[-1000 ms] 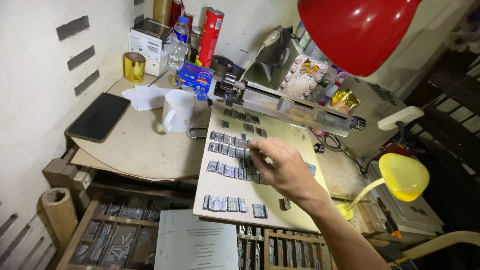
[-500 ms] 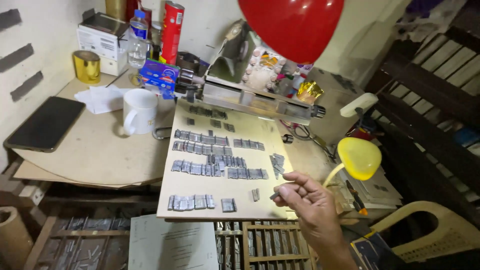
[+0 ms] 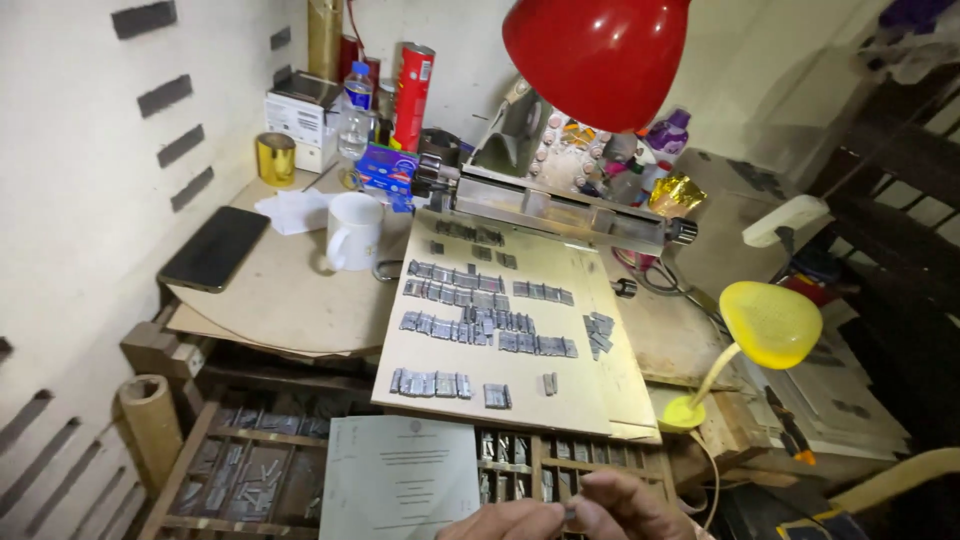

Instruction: The person is meticulously selecting individual metal type characters from a compartmentalized tray and arranging them in rows on a layout board.

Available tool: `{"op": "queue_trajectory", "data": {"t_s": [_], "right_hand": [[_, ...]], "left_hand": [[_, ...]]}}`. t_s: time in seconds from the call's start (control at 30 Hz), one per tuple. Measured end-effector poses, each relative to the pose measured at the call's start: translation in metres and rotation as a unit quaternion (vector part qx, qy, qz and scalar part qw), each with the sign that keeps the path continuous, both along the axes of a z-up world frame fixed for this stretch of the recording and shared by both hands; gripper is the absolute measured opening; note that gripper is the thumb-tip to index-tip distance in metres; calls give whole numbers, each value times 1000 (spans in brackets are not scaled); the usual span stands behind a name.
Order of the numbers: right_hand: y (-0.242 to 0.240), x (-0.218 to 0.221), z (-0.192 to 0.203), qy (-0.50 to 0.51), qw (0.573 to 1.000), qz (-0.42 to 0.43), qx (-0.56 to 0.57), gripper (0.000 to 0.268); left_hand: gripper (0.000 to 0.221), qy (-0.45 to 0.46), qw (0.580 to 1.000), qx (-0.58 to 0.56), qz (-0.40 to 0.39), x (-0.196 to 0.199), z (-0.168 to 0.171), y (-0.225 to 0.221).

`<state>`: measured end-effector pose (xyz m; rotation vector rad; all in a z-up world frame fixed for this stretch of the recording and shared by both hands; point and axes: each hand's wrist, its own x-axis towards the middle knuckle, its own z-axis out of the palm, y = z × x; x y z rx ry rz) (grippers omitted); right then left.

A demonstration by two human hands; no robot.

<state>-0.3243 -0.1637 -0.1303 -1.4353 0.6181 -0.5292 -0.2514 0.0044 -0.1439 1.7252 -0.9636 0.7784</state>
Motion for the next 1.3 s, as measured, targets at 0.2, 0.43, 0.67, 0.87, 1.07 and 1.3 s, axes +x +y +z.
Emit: {"op": "queue_trajectory", "data": {"t_s": [0.2, 0.43, 0.67, 0.87, 1.07, 1.3], "right_hand": [[-112, 11, -138, -77, 891, 442, 63, 65], [-17, 9, -111, 25, 962, 17, -270, 42], [21, 11, -56, -23, 970, -31, -239, 35], [19, 6, -48, -73, 987, 61, -131, 30], [16, 7, -54, -81, 986, 45, -142, 31], [15, 2, -45, -52, 979, 40, -193, 28]], "left_hand": [[7, 222, 964, -37, -139, 10, -42, -10], [19, 90, 995, 1, 31, 2, -35, -20], [24, 163, 968, -67, -180, 33, -66, -17], [25, 228, 950, -80, -197, 30, -68, -18], [23, 238, 948, -73, -198, 31, -67, -21], [28, 122, 976, -24, -177, 29, -62, -16]]}}
